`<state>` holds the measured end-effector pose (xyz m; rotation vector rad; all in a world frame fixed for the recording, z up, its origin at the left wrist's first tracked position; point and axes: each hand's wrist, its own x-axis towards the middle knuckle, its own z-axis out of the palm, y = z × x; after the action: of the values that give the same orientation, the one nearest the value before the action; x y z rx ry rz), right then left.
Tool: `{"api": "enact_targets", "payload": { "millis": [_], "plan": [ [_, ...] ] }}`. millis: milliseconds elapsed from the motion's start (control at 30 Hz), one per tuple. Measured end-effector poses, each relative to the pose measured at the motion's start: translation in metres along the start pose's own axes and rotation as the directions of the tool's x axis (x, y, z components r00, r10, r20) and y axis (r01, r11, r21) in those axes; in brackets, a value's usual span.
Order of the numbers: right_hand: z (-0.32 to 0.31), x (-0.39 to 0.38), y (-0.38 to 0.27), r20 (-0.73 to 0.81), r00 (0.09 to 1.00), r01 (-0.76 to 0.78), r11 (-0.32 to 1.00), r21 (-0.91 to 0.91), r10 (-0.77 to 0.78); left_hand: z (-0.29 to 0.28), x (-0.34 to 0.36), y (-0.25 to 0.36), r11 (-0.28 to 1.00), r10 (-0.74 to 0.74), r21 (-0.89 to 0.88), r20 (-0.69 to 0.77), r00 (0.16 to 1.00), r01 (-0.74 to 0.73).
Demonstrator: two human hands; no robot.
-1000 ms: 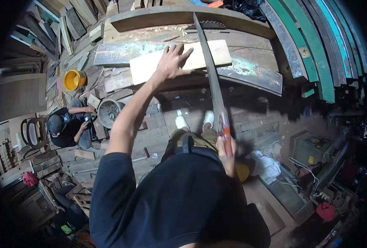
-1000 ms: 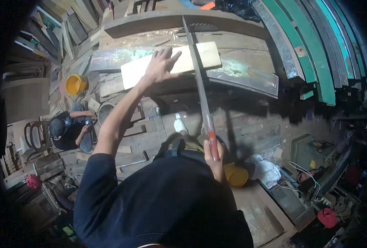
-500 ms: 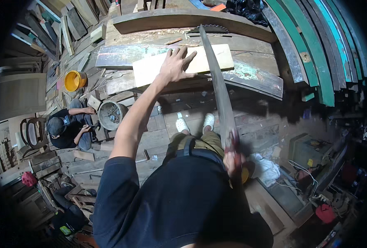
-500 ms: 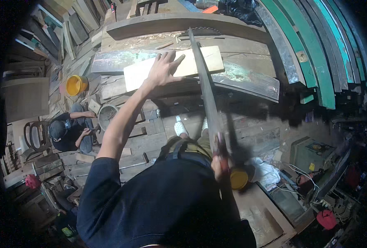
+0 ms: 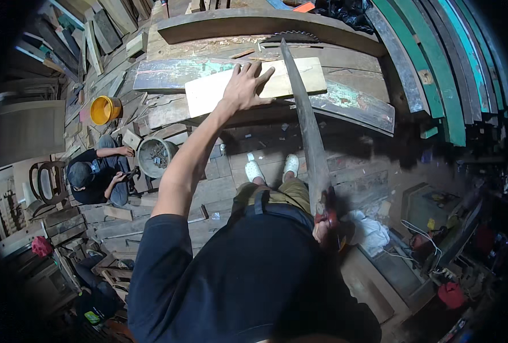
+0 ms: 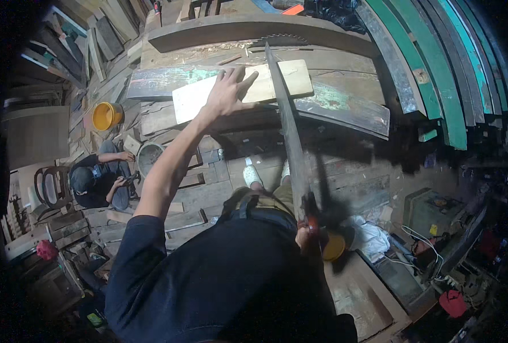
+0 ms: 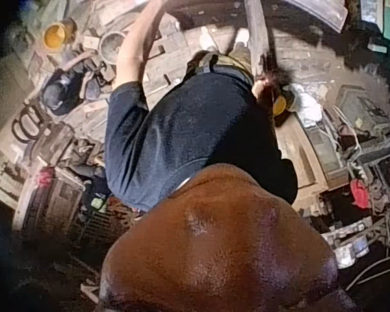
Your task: The person cuts a piece of wood using a hand saw, then aligns wooden boards on the workbench and saws into them.
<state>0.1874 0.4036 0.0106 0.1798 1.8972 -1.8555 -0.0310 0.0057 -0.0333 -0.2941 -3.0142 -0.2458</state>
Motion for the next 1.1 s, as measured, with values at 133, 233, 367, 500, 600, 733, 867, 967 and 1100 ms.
{"api": "enact_targets", "payload": {
  "millis": [133,233,367,500,600,733,867,967,1100],
  "plan": [
    [0.003,0.004,0.001,-0.05,0.999,0.017,0.998,-0.067,-0.021,0.001,0.001,-0.003,1.0,0.024,0.005,-0.013,1.0,-0.024],
    [0.002,0.01,-0.003,-0.009,1.0,0.001,0.998,-0.055,-0.001,0.002,0.001,-0.003,1.0,0.01,0.011,-0.01,1.0,-0.01],
    [-0.003,0.007,-0.011,0.117,0.993,-0.03,0.968,0.249,0.0,0.004,0.001,-0.003,1.0,-0.004,-0.004,0.017,1.0,0.004],
    [-0.001,0.012,-0.006,-0.055,0.994,-0.083,0.979,0.189,0.095,0.004,0.001,-0.003,0.999,0.018,0.045,-0.002,1.0,-0.018],
    [0.003,0.015,0.002,-0.151,0.987,-0.058,0.998,0.024,0.061,0.002,0.002,-0.004,1.0,0.017,0.005,0.013,1.0,-0.017],
    [0.002,0.01,-0.001,-0.03,1.0,-0.001,0.998,0.066,0.003,0.003,0.001,-0.001,1.0,0.003,-0.019,-0.026,1.0,-0.003],
    [0.008,0.018,-0.008,-0.057,0.998,0.033,0.997,-0.07,-0.037,0.004,0.002,-0.001,1.0,0.001,0.019,-0.076,0.997,0.001],
    [0.011,0.023,-0.007,-0.099,0.993,0.059,0.992,-0.109,-0.07,0.004,0.004,-0.004,0.999,0.023,0.042,-0.064,0.998,-0.021],
    [-0.001,-0.001,-0.01,-0.004,0.999,0.039,0.999,0.015,-0.039,0.003,0.007,-0.006,0.999,0.033,0.035,-0.011,0.999,-0.032]
  ]
}}
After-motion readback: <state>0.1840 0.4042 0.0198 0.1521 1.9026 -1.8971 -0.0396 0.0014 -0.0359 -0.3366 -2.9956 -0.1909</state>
